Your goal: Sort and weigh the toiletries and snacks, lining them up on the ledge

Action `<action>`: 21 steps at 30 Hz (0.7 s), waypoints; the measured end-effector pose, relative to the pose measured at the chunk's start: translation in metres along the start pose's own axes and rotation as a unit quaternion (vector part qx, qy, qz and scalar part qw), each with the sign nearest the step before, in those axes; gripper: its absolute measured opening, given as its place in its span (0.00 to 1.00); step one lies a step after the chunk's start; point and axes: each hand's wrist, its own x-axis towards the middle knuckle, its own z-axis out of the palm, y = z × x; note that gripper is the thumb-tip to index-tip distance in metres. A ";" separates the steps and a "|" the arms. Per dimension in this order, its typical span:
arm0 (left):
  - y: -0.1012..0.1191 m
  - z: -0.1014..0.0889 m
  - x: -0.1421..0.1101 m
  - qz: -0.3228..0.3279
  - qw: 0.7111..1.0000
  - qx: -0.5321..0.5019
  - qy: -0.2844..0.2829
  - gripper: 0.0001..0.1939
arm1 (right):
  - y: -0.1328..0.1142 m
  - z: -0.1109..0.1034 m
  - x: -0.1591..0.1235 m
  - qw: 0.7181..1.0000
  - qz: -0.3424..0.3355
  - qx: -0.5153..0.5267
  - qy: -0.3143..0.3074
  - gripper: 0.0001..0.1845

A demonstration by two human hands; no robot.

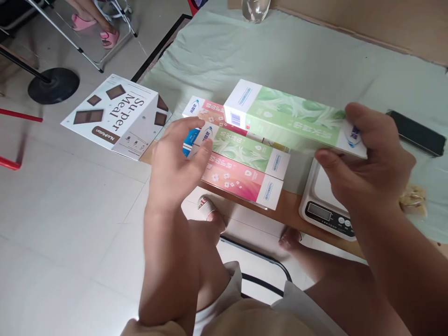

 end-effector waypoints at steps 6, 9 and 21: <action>-0.017 0.005 0.001 -0.047 0.994 -0.099 -0.020 0.19 | -0.014 0.025 0.004 0.999 0.006 0.001 -0.034 0.33; -0.024 0.006 0.000 -0.070 0.986 -0.151 0.005 0.17 | -0.013 0.034 0.010 0.999 0.029 0.016 -0.037 0.31; -0.053 0.005 0.034 -0.146 0.963 -0.211 0.077 0.28 | 0.056 0.041 0.050 0.994 0.085 0.065 0.013 0.31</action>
